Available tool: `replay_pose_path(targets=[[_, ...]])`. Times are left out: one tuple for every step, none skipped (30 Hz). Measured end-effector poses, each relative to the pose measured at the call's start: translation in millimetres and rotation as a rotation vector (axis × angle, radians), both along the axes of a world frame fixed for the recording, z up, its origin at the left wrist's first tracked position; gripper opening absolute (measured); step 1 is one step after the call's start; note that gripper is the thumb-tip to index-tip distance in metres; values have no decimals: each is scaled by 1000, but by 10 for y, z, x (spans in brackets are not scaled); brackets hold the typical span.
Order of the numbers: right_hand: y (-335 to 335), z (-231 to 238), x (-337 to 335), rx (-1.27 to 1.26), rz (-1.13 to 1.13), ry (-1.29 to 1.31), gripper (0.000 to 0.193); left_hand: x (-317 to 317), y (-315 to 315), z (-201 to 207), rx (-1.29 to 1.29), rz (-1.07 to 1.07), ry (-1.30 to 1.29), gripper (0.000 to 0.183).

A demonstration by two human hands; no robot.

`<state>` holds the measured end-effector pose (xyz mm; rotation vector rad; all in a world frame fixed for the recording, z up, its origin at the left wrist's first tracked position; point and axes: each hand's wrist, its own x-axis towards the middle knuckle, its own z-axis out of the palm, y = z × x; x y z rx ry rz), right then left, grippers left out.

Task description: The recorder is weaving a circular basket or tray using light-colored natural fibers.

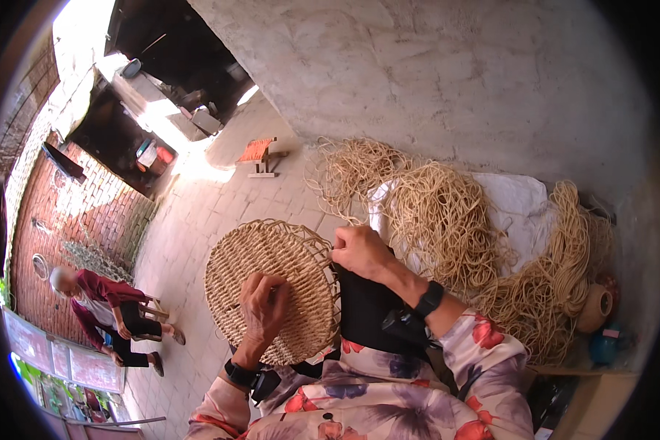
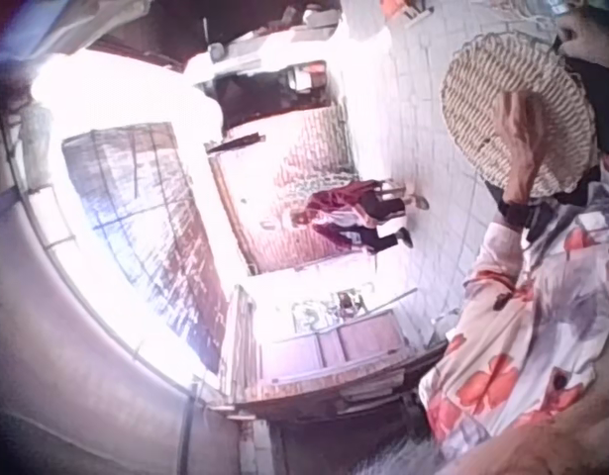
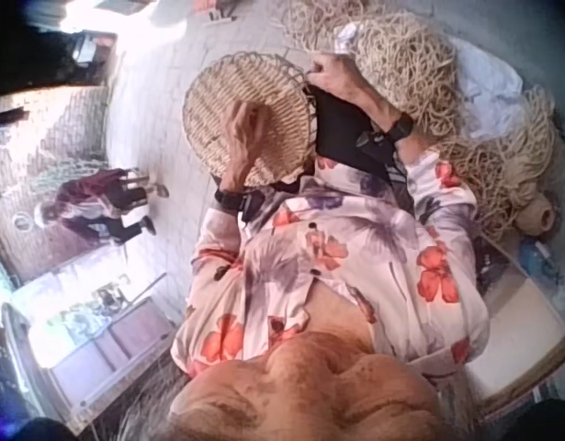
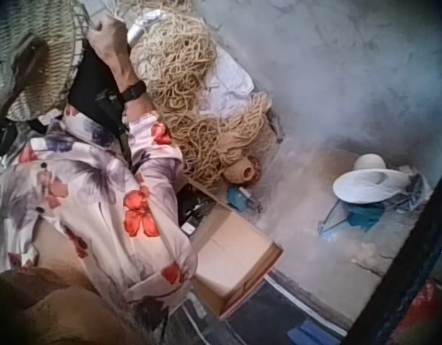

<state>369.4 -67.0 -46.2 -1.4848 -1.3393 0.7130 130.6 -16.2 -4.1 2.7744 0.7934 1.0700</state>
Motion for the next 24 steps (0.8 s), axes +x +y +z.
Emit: replay_pose_path(targets=[[48, -24, -77, 25, -34, -71, 14, 3, -10, 6, 0, 13, 18, 12], [89, -45, -157, 50, -68, -142, 15, 12, -21, 10, 1, 26, 35, 12], [121, -63, -242, 124, -94, -176, 11, 41, -19, 16, 3, 30, 31, 12], [133, -65, -233, 127, -91, -181, 11, 99, -9, 27, 7, -20, 15, 14], [135, -55, -214, 142, -36, -118, 11, 155, 0, 32, 11, -71, 0, 15], [135, -50, -205, 157, 23, -54, 11, 191, 5, 28, 13, -65, -3, 15], [126, -58, -186, 158, 28, -56, 11, 226, 14, 14, 22, -63, 11, 16], [105, -77, -155, 114, 118, 88, 12, 246, 20, 1, 30, -61, 24, 18], [68, -76, -129, 66, 204, 233, 14, 246, 18, -8, 28, -66, 13, 17], [41, -64, -115, 15, 290, 378, 17, 245, 11, -4, 27, -62, 11, 17], [5, -35, -92, -7, 323, 348, 20, 241, 4, 3, 32, -61, 9, 17], [-26, -1, -95, -9, 325, 346, 20, 245, 1, 7, 39, -62, 7, 16], [-53, 20, -107, -31, 312, 409, 21, 242, 4, -1, 38, -59, 4, 16], [-66, 28, -113, -54, 298, 474, 22, 237, 12, -17, 38, -66, 7, 16], [-64, 17, -93, -54, 300, 471, 22, 241, 18, -25, 40, -75, 9, 15], [-52, -12, -64, -145, 338, 587, 22, 245, 15, -25, 41, -74, 7, 15], [-33, -34, -45, -237, 376, 704, 22, 250, 12, -25, 28, -66, 5, 15], [-4, -48, -41, -239, 380, 705, 22, 247, 8, -30, 15, -55, 5, 14], [30, -59, -34, -252, 413, 729, 22, 241, 8, -41, 14, -51, 7, 14], [62, -71, -29, -265, 445, 753, 21, 233, 11, -59, -1, -30, 13, 13], [71, -68, -12, -263, 445, 749, 21, 231, 7, -65, -12, -14, 13, 13], [75, -66, 9, -265, 479, 758, 22, 230, 0, -73, -9, -15, 10, 13], [72, -56, 18, -266, 512, 767, 22, 230, -11, -81, -7, 2, 28, 13], [80, -59, 14, -264, 515, 766, 22, 244, -15, -81, -5, 22, 50, 13]])
